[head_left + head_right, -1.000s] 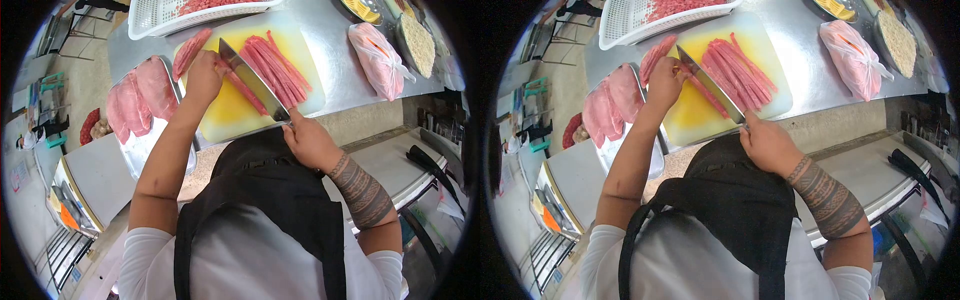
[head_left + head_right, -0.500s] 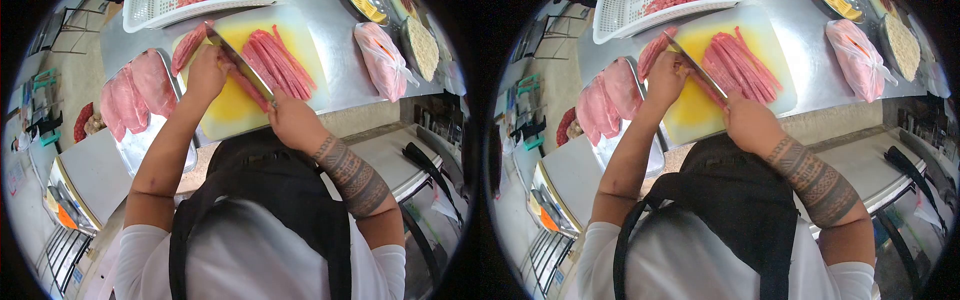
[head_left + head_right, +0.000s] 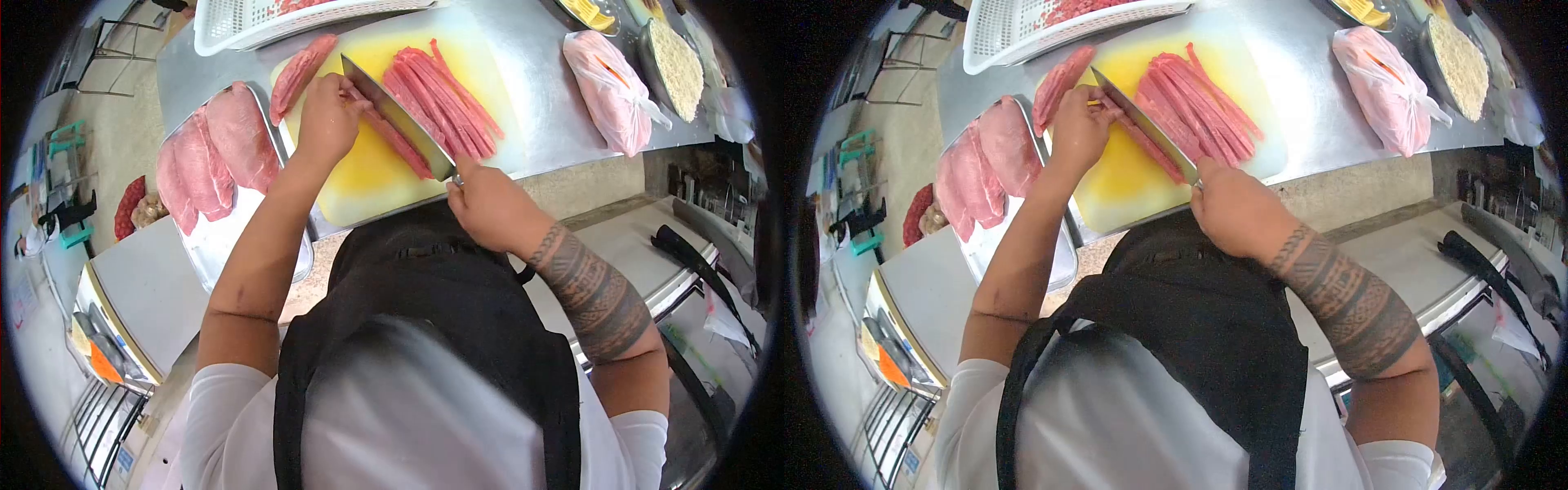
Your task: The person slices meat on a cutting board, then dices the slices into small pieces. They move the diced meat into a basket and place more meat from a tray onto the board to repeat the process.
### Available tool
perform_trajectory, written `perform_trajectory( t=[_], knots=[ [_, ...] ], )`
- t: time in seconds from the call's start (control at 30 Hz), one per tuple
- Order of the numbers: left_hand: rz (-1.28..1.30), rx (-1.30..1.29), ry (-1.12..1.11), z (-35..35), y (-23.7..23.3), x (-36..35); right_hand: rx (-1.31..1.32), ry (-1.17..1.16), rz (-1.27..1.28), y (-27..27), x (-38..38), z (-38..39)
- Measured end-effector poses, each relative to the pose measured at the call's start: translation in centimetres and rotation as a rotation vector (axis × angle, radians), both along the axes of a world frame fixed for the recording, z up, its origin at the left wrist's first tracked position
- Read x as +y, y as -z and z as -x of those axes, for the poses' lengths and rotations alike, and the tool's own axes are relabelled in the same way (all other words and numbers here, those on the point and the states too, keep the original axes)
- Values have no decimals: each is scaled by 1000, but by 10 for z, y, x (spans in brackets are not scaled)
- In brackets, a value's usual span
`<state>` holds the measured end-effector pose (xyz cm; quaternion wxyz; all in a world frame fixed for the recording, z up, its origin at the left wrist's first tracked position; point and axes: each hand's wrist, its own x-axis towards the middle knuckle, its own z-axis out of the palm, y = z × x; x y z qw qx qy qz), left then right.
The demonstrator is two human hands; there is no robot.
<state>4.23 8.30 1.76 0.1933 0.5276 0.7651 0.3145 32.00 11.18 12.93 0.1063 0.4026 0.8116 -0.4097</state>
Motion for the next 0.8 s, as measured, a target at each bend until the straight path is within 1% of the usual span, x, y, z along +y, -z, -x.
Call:
perform_trajectory(
  t=[0.13, 0.23, 0.3, 0.33, 0.37, 0.43, 0.53, 0.57, 0.6, 0.63, 0.67, 0.7, 0.77, 0.8],
  knots=[
    [-4, -32, -18, 0, 1, -1, 37, 16, -59, 26, -5, 20],
    [-1, -14, -16, -1, -2, 0, 39, 53, -86, 58, -7, 40],
    [39, 10, -29, -2, -9, 1, 47, 40, -105, 61, -12, 47],
    [1, 16, -29, 0, -8, 4, 54, 29, -123, 60, -8, 48],
    [-19, 14, -25, -1, -3, 1, 64, 9, -133, 57, -10, 42],
    [-38, -4, -32, -2, 0, 0, 94, -21, -160, 33, -3, 37],
    [-15, -57, -59, -3, 2, -2, 69, -35, -148, -5, -21, -5],
    [-10, -74, -66, -3, 4, -3, -99, -18, -35, -14, -25, -8],
    [-5, -89, -76, -2, 7, -4, -44, 8, -53, 4, -28, -7],
    [-28, -88, -76, -3, 12, -6, 11, 32, -70, 37, -37, -8],
    [-50, -85, -74, -4, 17, -8, 68, 58, -87, 58, -40, -6],
    [-78, -76, -76, -4, 13, -6, 64, 61, -106, 62, -35, 1],
    [-36, -104, -93, -4, 7, -8, 56, 70, -134, 68, -29, 13],
    [-15, -123, -95, -7, 3, -9, 89, 88, -91, 72, -21, 9]
  ],
)
